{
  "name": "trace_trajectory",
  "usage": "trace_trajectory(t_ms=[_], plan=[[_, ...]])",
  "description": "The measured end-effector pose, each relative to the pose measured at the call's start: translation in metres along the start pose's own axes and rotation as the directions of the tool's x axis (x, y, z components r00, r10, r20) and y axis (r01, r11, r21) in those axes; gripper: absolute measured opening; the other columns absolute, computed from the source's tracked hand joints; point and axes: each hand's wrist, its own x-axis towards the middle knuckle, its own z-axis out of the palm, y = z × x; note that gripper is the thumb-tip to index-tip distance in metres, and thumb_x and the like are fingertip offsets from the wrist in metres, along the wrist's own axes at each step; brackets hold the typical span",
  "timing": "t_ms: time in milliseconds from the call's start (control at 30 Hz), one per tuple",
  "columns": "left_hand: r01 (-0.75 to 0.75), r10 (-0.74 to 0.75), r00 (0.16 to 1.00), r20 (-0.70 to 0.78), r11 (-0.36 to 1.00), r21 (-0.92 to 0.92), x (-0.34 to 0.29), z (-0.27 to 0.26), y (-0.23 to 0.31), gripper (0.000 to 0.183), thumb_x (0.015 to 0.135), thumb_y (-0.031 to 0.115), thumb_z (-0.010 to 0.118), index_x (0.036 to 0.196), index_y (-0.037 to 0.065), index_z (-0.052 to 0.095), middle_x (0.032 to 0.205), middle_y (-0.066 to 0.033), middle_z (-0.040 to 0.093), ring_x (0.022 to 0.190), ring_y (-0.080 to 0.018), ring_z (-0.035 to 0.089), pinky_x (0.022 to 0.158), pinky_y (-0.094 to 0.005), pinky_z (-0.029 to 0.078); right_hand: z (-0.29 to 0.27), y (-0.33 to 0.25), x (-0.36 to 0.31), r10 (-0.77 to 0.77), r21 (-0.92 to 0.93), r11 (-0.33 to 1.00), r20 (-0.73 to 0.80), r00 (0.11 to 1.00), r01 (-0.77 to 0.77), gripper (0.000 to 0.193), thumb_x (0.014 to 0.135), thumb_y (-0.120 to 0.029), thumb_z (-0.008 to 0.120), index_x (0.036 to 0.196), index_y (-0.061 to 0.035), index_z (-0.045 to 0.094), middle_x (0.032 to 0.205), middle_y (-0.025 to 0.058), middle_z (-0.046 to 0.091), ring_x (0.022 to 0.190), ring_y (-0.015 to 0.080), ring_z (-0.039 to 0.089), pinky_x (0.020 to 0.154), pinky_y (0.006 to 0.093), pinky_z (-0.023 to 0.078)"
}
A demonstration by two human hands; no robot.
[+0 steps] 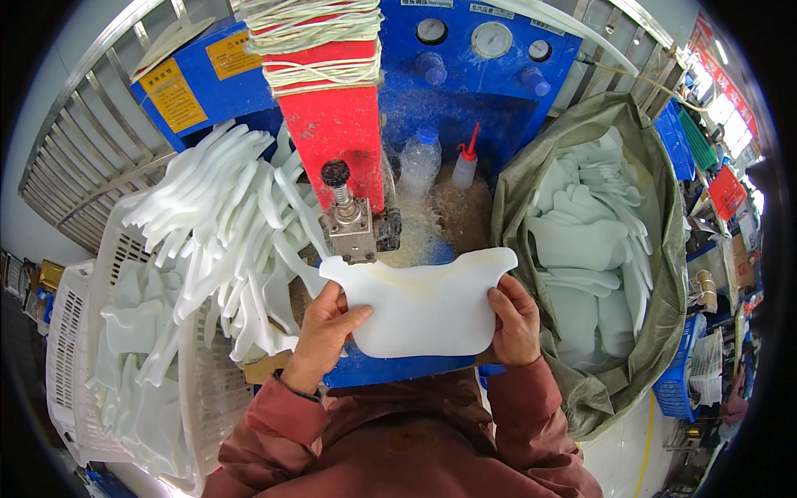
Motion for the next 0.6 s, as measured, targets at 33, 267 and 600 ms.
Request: trace_trajectory(t_ms=[33, 267, 600], plan=[[0.0, 0.0, 1.0, 0.008, 1.0, -0.008, 0.0, 0.002, -0.002, 0.047, 0.098, -0.001, 0.067, 0.143, 0.002, 0.053, 0.121, -0.0093, 0.072, 0.105, -0.0128, 0.069, 0.089, -0.0286, 0.056, -0.003, -0.001, -0.001, -0.01, -0.012, 1.0, 0.008, 1.0, 0.01, 0.031, 0.102, -0.001, 0.062, 0.133, 0.0042, 0.065, 0.125, 0.0089, 0.072, 0.11, 0.0152, 0.068, 0.097, 0.03, 0.055], [-0.015, 0.016, 0.998, 0.059, 1.0, -0.025, 0.009, 0.016, -0.015, 0.044, 0.097, 0.0, 0.064, 0.14, 0.004, 0.055, 0.115, -0.0039, 0.071, 0.095, -0.0088, 0.066, 0.076, -0.0232, 0.051, -0.019, -0.008, -0.01, -0.055, -0.036, 0.998, -0.01, 0.998, 0.054, 0.034, 0.103, 0.0, 0.059, 0.137, 0.0058, 0.062, 0.129, 0.0111, 0.071, 0.115, 0.0176, 0.068, 0.101, 0.0324, 0.053], [0.071, -0.074, 0.99, 0.123, 0.997, 0.024, 0.011, 0.029, -0.021, 0.037, 0.099, 0.002, 0.068, 0.133, 0.001, 0.056, 0.118, -0.0066, 0.07, 0.104, -0.0118, 0.066, 0.089, -0.0287, 0.053, -0.046, -0.011, -0.023, -0.047, -0.025, 0.999, -0.057, 0.997, 0.045, 0.033, 0.103, 0.0, 0.059, 0.135, 0.005, 0.063, 0.127, 0.0108, 0.072, 0.113, 0.0165, 0.068, 0.101, 0.0316, 0.053]])
